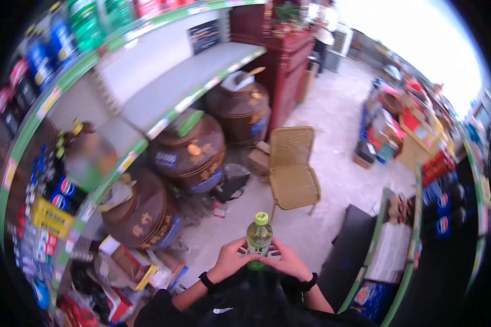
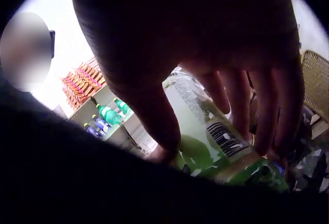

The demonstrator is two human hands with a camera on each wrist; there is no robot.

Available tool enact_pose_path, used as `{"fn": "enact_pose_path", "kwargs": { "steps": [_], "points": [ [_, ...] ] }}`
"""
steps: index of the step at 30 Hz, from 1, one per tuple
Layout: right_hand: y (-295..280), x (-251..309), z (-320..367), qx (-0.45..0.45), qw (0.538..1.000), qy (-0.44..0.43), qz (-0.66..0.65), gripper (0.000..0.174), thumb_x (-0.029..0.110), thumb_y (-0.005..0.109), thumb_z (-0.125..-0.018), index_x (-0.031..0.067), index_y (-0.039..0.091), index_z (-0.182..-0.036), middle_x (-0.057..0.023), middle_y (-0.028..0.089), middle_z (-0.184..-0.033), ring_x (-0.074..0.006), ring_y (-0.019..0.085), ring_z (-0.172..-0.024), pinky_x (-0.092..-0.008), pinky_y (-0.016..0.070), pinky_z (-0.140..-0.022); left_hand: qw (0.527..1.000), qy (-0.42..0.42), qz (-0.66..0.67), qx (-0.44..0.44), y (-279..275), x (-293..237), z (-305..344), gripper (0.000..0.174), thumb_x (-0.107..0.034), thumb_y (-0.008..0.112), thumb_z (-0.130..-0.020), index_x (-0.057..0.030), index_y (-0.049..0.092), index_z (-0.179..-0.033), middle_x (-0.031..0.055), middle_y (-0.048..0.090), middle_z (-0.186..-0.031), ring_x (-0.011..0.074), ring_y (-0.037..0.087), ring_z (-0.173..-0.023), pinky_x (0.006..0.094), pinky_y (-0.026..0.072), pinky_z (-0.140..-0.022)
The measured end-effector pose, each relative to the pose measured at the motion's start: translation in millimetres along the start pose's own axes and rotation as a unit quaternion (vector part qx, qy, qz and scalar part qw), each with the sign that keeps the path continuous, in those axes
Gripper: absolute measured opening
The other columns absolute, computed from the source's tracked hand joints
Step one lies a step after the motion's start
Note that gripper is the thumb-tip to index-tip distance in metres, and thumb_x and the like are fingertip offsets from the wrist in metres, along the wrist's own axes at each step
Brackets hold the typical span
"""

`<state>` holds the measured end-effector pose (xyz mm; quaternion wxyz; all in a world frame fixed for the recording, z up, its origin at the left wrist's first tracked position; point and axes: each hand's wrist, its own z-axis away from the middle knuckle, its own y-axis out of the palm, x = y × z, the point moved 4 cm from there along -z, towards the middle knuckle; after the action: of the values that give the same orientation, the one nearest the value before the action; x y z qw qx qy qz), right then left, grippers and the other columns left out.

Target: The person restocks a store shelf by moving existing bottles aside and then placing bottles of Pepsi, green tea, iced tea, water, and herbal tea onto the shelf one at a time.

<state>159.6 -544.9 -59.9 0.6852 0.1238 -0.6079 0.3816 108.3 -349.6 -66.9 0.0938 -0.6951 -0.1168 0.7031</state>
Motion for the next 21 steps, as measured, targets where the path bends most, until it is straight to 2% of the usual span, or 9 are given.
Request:
{"fn": "enact_pose_path", "kwargs": {
  "steps": [4,7,10,13,16,17,19,20,21],
  "points": [
    [29,32,-59,0.074,0.992,-0.074,0.064,0.063,0.028,0.083,-0.087,-0.0007,0.056,-0.135,-0.0189,0.071,-0.12,-0.0284,0.071,-0.108,-0.0398,0.0582,-0.09,0.992,-0.018,-0.01,-0.128,-47,17,18,0.051,-0.024,0.09,-0.078,-0.0011,0.072,-0.12,0.0126,0.076,-0.097,0.0217,0.074,-0.085,0.0343,0.0595,-0.077],
    [48,55,-89,0.138,0.985,-0.042,0.091,0.06,0.028,0.085,-0.085,-0.0022,0.059,-0.13,-0.0197,0.073,-0.112,-0.03,0.073,-0.1,-0.0404,0.0587,-0.088,0.981,-0.06,0.027,-0.18,-69,22,28,0.051,-0.022,0.09,-0.078,-0.0004,0.072,-0.12,0.0125,0.076,-0.098,0.0219,0.074,-0.088,0.034,0.06,-0.078],
    [70,53,-125,0.143,0.975,-0.124,0.12,0.06,0.035,0.085,-0.083,-0.0025,0.061,-0.122,-0.0214,0.074,-0.101,-0.0362,0.074,-0.087,-0.0416,0.0589,-0.078,0.967,-0.076,0.042,-0.238,-88,32,31,0.051,-0.021,0.09,-0.078,0.0006,0.071,-0.12,0.0129,0.076,-0.101,0.0219,0.074,-0.09,0.0337,0.0604,-0.078],
    [84,60,-164,0.158,0.965,-0.178,0.109,0.059,0.034,0.086,-0.082,-0.0028,0.061,-0.121,-0.022,0.073,-0.097,-0.0375,0.073,-0.087,-0.0422,0.0583,-0.078,0.946,-0.077,-0.001,-0.313,-110,31,25,0.051,-0.02,0.09,-0.077,0.0011,0.071,-0.12,0.0144,0.075,-0.103,0.0237,0.074,-0.091,0.0341,0.0601,-0.078],
    [93,72,-216,0.187,0.946,-0.229,0.137,0.06,0.029,0.086,-0.081,-0.0024,0.06,-0.125,-0.0215,0.072,-0.103,-0.0372,0.073,-0.094,-0.0425,0.0583,-0.081,0.917,-0.07,-0.108,-0.377,-138,20,10,0.051,-0.017,0.09,-0.076,0.0011,0.071,-0.12,0.0163,0.075,-0.105,0.0271,0.074,-0.091,0.0354,0.0592,-0.08],
    [93,87,-228,0.186,0.941,-0.261,0.105,0.061,0.027,0.087,-0.081,-0.002,0.06,-0.127,-0.0215,0.072,-0.107,-0.0373,0.072,-0.097,-0.043,0.058,-0.083,0.905,-0.068,-0.152,-0.392,-148,14,2,0.052,-0.017,0.09,-0.076,0.001,0.071,-0.121,0.0169,0.074,-0.105,0.0283,0.073,-0.091,0.0359,0.0588,-0.08],
    [86,129,-258,0.179,0.928,-0.326,0.037,0.063,0.022,0.087,-0.08,-0.0012,0.059,-0.131,-0.0214,0.071,-0.113,-0.0376,0.071,-0.103,-0.0441,0.0573,-0.087,0.891,-0.055,-0.138,-0.428,-169,4,-21,0.057,-0.013,0.088,-0.073,-0.0004,0.07,-0.126,0.0168,0.074,-0.111,0.0319,0.071,-0.099,0.0386,0.0561,-0.087],
    [84,141,-274,0.199,0.926,-0.317,0.056,0.066,0.012,0.084,-0.079,0.0001,0.056,-0.138,-0.0217,0.068,-0.124,-0.0393,0.068,-0.113,-0.044,0.0553,-0.096,0.879,-0.038,-0.16,-0.448,-179,-5,-33,0.059,-0.012,0.087,-0.073,-0.0007,0.069,-0.128,0.0166,0.073,-0.113,0.0322,0.071,-0.102,0.039,0.0555,-0.089],
    [80,155,-290,0.181,0.918,-0.349,0.048,0.066,0.01,0.083,-0.078,0.0004,0.056,-0.138,-0.0217,0.068,-0.125,-0.0396,0.067,-0.115,-0.0436,0.0544,-0.098,0.866,-0.018,-0.184,-0.465,-190,-16,-48,0.061,-0.01,0.087,-0.072,-0.0009,0.068,-0.13,0.0164,0.073,-0.115,0.0325,0.07,-0.104,0.0395,0.0549,-0.09]
  ]
}}
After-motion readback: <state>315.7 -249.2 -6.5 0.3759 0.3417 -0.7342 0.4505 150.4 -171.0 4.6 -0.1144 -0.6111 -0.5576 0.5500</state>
